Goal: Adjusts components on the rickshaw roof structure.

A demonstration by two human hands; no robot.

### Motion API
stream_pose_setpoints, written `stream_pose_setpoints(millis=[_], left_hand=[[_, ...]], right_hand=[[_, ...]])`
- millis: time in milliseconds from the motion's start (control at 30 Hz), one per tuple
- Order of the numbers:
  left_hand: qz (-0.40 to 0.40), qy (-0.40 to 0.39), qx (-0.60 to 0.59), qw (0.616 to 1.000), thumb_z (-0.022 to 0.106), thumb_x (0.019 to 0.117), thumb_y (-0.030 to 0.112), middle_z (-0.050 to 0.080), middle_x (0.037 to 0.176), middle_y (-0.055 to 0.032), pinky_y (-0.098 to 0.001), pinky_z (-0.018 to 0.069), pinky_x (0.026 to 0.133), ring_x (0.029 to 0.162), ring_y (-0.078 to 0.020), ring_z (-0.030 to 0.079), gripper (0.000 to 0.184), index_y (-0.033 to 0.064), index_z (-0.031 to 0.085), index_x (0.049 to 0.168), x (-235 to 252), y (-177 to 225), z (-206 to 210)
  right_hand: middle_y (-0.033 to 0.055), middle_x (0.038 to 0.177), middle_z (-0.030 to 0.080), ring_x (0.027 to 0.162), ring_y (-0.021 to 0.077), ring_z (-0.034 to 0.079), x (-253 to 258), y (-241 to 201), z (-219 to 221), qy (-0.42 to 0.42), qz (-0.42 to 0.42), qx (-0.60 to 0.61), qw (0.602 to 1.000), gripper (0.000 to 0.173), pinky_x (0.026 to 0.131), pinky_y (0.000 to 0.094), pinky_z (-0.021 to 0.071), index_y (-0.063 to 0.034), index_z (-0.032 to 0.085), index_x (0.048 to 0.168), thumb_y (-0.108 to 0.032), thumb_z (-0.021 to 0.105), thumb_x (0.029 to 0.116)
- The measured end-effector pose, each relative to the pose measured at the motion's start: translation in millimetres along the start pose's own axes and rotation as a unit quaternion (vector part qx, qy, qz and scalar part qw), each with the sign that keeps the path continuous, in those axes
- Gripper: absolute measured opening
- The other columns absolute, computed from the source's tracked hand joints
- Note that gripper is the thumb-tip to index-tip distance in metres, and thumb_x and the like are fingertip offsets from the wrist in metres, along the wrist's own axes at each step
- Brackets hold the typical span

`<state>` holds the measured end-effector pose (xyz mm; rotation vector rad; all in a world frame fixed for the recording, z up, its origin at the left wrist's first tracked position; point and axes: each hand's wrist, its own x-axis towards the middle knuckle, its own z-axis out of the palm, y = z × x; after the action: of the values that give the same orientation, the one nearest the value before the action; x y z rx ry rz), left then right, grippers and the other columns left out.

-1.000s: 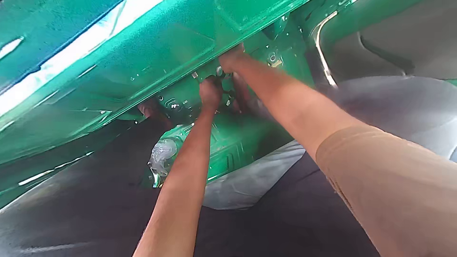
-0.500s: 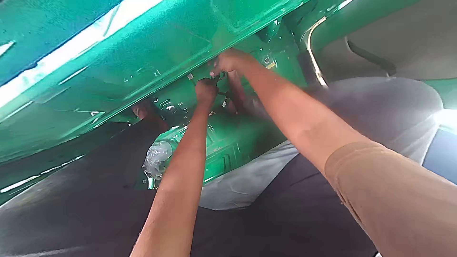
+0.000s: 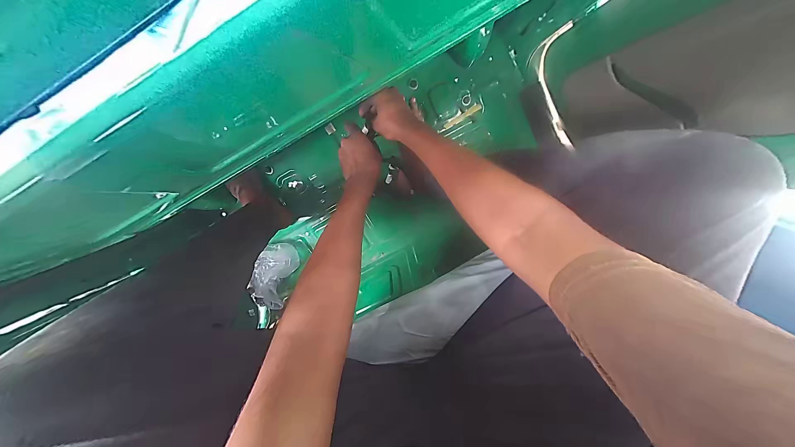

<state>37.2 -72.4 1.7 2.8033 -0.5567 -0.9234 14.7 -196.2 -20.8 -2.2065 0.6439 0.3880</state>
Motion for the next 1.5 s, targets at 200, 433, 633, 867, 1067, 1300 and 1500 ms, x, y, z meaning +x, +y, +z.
stream_pose_setpoints(millis=[200, 433, 633, 867, 1067, 1300, 1500], left_hand=[[0.023, -0.002, 0.054, 0.998, 0.050, 0.1017, 0.024, 0.070, 0.111, -0.0277, -0.0651, 0.0541, 0.089, 0.105, -0.0461, 0.069, 0.039, -0.0014, 0.057, 0.130, -4, 2, 8], [0.038, -0.040, 0.058, 0.997, 0.042, 0.1064, 0.035, 0.070, 0.113, -0.0265, -0.0677, 0.0511, 0.091, 0.111, -0.0462, 0.067, 0.043, 0.0007, 0.066, 0.113, 4, -10, 11], [0.066, -0.062, -0.023, 0.996, 0.045, 0.1061, 0.034, 0.070, 0.113, -0.0231, -0.0653, 0.0529, 0.091, 0.109, -0.0420, 0.068, 0.039, 0.0029, 0.066, 0.116, 15, -27, 22], [0.120, -0.051, -0.064, 0.989, 0.044, 0.1071, 0.027, 0.070, 0.106, -0.0215, -0.0604, 0.0529, 0.092, 0.105, -0.0381, 0.069, 0.034, 0.0013, 0.065, 0.112, 18, -32, 18], [0.167, -0.011, -0.046, 0.985, 0.043, 0.1076, 0.021, 0.074, 0.114, -0.0166, -0.0639, 0.0507, 0.096, 0.111, -0.0378, 0.069, 0.034, 0.0148, 0.072, 0.123, 8, -30, 26], [0.151, 0.023, -0.018, 0.988, 0.042, 0.1059, 0.022, 0.074, 0.114, -0.0162, -0.0639, 0.0490, 0.098, 0.112, -0.0379, 0.069, 0.035, 0.0122, 0.073, 0.119, -1, -27, 34], [0.107, 0.000, -0.026, 0.994, 0.044, 0.1053, 0.029, 0.074, 0.109, -0.0190, -0.0628, 0.0526, 0.094, 0.109, -0.0397, 0.069, 0.035, 0.0083, 0.071, 0.114, 0, -23, 28]], right_hand=[[-0.0093, 0.118, 0.072, 0.123, 0.0173, 0.061, -20, 0, 26, 0.102, 0.098, 0.004, 0.990, 0.024, 0.110, 0.0636, 0.0398, -0.0360, 0.073, 0.110, -0.026, 0.064, 0.0901], [0.0044, 0.172, 0.018, 0.159, 0.0221, 0.013, -49, -8, 57, 0.252, 0.254, 0.135, 0.924, 0.084, 0.126, 0.0419, 0.0232, -0.0294, 0.041, 0.159, -0.023, 0.072, 0.0808], [0.0075, 0.173, 0.016, 0.160, 0.0289, 0.004, -29, 20, 62, 0.161, 0.211, 0.059, 0.962, 0.099, 0.128, 0.0515, 0.0064, -0.0221, 0.026, 0.165, -0.028, 0.074, 0.0786], [-0.0057, 0.172, 0.021, 0.159, 0.0310, -0.001, -25, 23, 64, 0.115, 0.176, -0.030, 0.977, 0.032, 0.126, 0.0599, 0.0013, -0.0312, 0.077, 0.114, -0.039, 0.071, 0.0837], [0.0176, 0.172, 0.014, 0.158, 0.0401, 0.010, -35, 22, 39, 0.089, 0.203, 0.042, 0.974, 0.100, 0.126, 0.0572, 0.0142, -0.0192, 0.018, 0.167, -0.028, 0.074, 0.0843], [0.0194, 0.125, 0.065, 0.094, 0.0303, 0.073, -49, 9, -19, -0.045, 0.330, 0.415, 0.847, 0.053, 0.075, 0.0457, 0.0638, -0.0141, 0.039, 0.153, -0.025, 0.059, 0.1048], [0.0136, 0.101, 0.071, 0.075, 0.0208, 0.072, -31, 7, 3, -0.008, 0.266, 0.417, 0.869, 0.043, 0.067, 0.0352, 0.0640, -0.0054, 0.063, 0.128, -0.008, 0.077, 0.0878]])
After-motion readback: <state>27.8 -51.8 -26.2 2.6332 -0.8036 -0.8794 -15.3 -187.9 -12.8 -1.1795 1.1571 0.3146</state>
